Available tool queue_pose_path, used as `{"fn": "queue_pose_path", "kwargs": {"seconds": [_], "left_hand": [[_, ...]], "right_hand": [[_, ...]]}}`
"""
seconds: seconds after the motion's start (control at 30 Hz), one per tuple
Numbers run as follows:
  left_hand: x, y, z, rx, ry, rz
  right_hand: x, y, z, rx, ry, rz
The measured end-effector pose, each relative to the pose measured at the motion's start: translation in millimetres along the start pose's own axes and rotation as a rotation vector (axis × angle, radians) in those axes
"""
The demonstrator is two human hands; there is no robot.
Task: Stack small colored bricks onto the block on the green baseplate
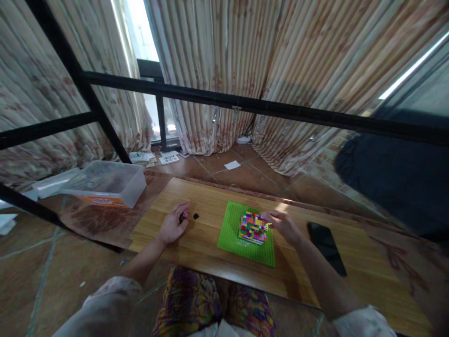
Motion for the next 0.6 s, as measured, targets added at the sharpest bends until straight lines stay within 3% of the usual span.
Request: {"fn": "queue_pose_path", "kwargs": {"seconds": [0.2,0.47,0.6], "left_hand": [[-0.4,0.7,0.0,-0.012,0.012,0.025],[-2.4,-0.1,0.2,-0.013,0.006,0.032],[-1.2,0.6,-0.2,-0.012,0.006,0.028]], "right_hand": [[-4.0,-15.5,-1.5,-0.088,-0.038,0.027],[-8.0,-14.4,-12.8,-0.154,-0.083,0.088],[-3.7,-17.6,-18.9,-0.092,-0.141,0.102]]}}
Point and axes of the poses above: each hand's wrist, its own z-axis away from the middle knuckle, its own y-axis out of the palm, x = y × z, the point moved 5 cm from there along -z, towards the middle knuckle, and after that the axes turned 14 degrees about -y, right-handed, at the moved point
